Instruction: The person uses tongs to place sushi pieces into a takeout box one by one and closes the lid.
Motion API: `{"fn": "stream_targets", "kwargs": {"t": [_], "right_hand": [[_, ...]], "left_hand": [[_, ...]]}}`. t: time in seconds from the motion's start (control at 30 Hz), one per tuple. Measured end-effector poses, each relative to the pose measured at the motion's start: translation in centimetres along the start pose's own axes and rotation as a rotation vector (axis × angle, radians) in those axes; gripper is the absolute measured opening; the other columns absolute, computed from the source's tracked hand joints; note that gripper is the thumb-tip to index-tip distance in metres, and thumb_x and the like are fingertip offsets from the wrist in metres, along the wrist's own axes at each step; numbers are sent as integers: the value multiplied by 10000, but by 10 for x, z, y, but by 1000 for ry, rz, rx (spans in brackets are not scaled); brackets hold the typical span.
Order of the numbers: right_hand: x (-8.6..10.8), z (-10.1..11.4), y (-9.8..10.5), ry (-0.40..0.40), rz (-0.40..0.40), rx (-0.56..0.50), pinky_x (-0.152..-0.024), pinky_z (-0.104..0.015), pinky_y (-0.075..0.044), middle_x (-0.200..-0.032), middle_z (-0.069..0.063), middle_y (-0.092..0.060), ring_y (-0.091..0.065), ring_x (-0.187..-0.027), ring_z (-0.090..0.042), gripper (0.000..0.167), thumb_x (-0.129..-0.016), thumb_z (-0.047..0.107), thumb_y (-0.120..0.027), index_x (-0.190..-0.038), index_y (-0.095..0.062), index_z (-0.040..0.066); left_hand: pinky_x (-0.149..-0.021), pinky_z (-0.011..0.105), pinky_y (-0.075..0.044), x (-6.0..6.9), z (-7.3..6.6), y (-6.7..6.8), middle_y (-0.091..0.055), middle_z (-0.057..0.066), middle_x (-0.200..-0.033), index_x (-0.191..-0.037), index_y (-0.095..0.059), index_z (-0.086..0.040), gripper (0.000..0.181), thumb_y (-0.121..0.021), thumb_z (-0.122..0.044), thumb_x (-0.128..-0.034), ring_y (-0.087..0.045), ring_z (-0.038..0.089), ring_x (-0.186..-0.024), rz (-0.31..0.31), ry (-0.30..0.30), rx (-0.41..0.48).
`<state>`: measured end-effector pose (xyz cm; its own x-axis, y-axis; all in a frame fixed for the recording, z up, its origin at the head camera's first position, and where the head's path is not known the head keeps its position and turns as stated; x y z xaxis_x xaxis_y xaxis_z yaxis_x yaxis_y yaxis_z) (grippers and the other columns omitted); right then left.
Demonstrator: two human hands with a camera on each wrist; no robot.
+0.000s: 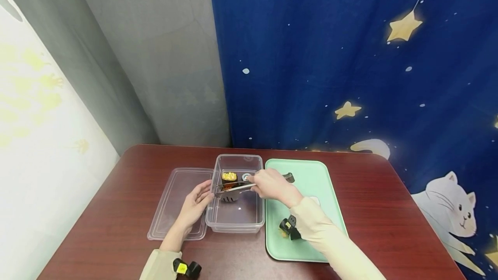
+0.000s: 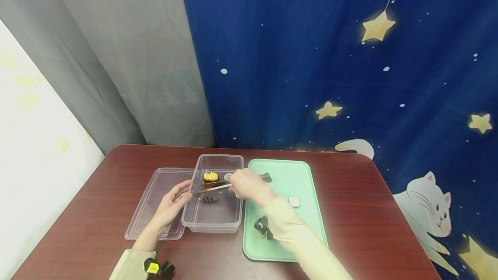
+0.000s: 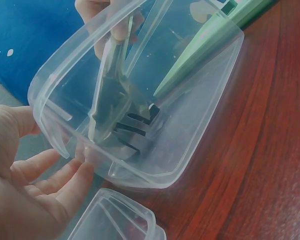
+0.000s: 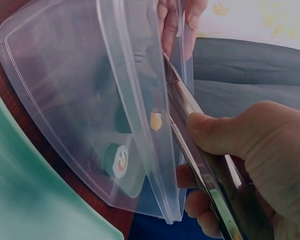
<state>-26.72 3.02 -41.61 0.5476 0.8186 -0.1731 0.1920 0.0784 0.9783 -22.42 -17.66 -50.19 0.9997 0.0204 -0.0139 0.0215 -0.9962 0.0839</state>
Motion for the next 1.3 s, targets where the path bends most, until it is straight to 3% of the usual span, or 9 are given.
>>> {"fn": "stream_targets", "kwargs": {"t": [0.67, 0.83, 1.07, 1.3], "right_hand": [[1, 4, 1, -46, 30, 2, -455, -329, -441, -644, 9, -592, -567, -544, -163, 138, -811, 253, -719, -805, -613, 165], [3, 5, 5, -47, 28, -7, -446, -326, -431, -662, 1, -598, -552, -544, -156, 162, -812, 247, -716, -933, -667, 151], [14, -1, 19, -62, -41, -35, -486, -324, -459, -767, -13, -642, -585, -602, -168, 271, -821, 217, -699, -1058, -658, 92], [36, -12, 35, -110, -132, -165, -562, -308, -490, -886, -66, -654, -582, -641, -153, 383, -857, 226, -677, -1179, -615, 29]], "left_hand": [[-874, 148, -427, -1, -1, 0, -477, 243, -1341, -1360, -433, 20, 472, -562, 5, -906, -474, 356, -1202, -10, 19, 11], [-876, 150, -423, 0, 0, 0, -471, 243, -1345, -1364, -427, 17, 476, -562, -3, -907, -472, 350, -1201, -9, 23, 11], [-868, 155, -432, 0, 1, 0, -482, 242, -1332, -1355, -435, 23, 473, -566, 8, -901, -478, 332, -1188, -15, 17, 15], [-864, 159, -441, -1, 1, -1, -479, 255, -1328, -1355, -428, 38, 474, -558, 22, -900, -477, 345, -1190, -10, 10, 22]]}}
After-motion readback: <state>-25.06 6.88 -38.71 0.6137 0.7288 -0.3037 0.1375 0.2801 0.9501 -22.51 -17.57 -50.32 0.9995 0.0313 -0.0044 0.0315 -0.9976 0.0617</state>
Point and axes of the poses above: each hand's wrist, its own x-axis away from the middle knuckle, its own y-axis out of the back of the hand, z = x × y, the point moved 5 cm from there along -x, towards the middle knuckle
